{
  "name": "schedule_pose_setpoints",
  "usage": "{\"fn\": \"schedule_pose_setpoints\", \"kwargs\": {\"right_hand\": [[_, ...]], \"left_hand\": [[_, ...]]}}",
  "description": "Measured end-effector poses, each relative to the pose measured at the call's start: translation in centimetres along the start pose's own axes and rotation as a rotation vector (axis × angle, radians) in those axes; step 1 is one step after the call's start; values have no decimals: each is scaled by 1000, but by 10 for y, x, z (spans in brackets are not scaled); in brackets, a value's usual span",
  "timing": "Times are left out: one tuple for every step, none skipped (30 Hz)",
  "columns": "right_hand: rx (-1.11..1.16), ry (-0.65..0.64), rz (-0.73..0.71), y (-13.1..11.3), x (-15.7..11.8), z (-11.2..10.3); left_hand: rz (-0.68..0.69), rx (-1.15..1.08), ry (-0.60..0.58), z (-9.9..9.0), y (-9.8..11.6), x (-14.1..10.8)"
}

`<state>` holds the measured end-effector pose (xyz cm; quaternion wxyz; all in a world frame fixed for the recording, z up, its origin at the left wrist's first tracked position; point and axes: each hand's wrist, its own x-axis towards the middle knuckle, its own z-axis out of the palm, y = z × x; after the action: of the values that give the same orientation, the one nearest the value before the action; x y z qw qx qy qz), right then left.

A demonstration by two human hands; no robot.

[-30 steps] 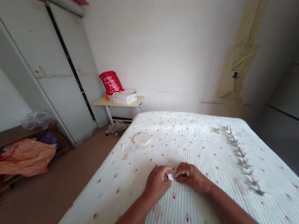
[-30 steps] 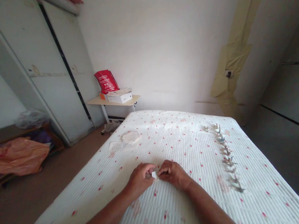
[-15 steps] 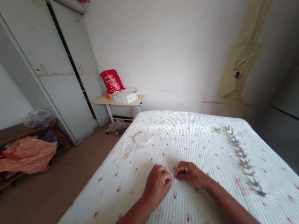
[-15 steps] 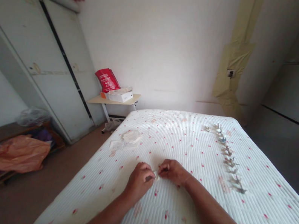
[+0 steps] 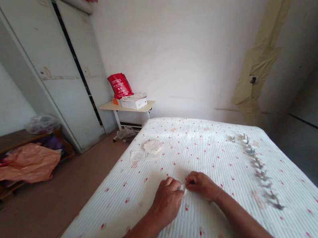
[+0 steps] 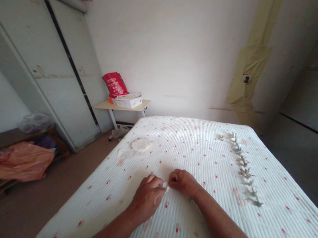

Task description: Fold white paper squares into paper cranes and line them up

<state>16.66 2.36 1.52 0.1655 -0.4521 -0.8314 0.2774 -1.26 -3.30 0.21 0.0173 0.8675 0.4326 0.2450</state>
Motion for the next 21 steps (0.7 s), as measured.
{"fn": "schedule_pose_setpoints", "kwargs": {"right_hand": [[-7, -3, 13, -1, 0, 0], [-15, -5, 25, -2, 0, 0], [-21, -4, 34, -2, 0, 0], [-28, -3, 42, -3, 0, 0], [-35, 1, 48, -3, 1, 1], [-43, 4, 56, -3, 1, 2], [-54, 9, 67, -3, 1, 3], [-67, 14, 79, -3, 2, 4], [-80, 21, 90, -3, 2, 4], [-94, 25, 98, -4, 2, 5], [-106, 29, 104, -4, 2, 6], [-119, 28, 105, -4, 2, 6], [-134, 25, 104, -5, 2, 6], [-153, 21, 98, -4, 2, 7], [-175, 18, 92, -4, 2, 8], [-198, 17, 85, -4, 1, 8], [-222, 19, 77, -3, 1, 9], [-246, 22, 72, -3, 0, 10], [-270, 25, 69, -3, 0, 12], [-292, 28, 66, -3, -1, 13], [-315, 31, 67, -3, -2, 14]], "left_hand": [[23, 21, -10, 0, 0, -1], [40, 39, -19, 0, 0, -1], [51, 54, -27, 1, -1, -2], [57, 68, -34, 1, -1, -2], [61, 79, -41, 1, -1, -2], [65, 87, -48, 1, -1, -1], [71, 93, -54, 1, 0, -1], [75, 97, -58, 0, 0, -1], [78, 98, -61, -1, 0, -1], [82, 98, -63, -1, 0, -1], [83, 97, -64, -1, 0, -1], [83, 97, -64, -1, 0, -2], [81, 96, -65, -1, 0, -2], [80, 95, -66, -1, 0, -3], [78, 93, -67, 0, 0, -3], [76, 90, -67, 0, 0, -4], [75, 88, -66, 0, 0, -4], [75, 86, -68, 0, 0, -5], [70, 89, -67, 0, 1, -5], [63, 95, -66, 0, 1, -5], [57, 101, -66, -1, 1, -5]]}}
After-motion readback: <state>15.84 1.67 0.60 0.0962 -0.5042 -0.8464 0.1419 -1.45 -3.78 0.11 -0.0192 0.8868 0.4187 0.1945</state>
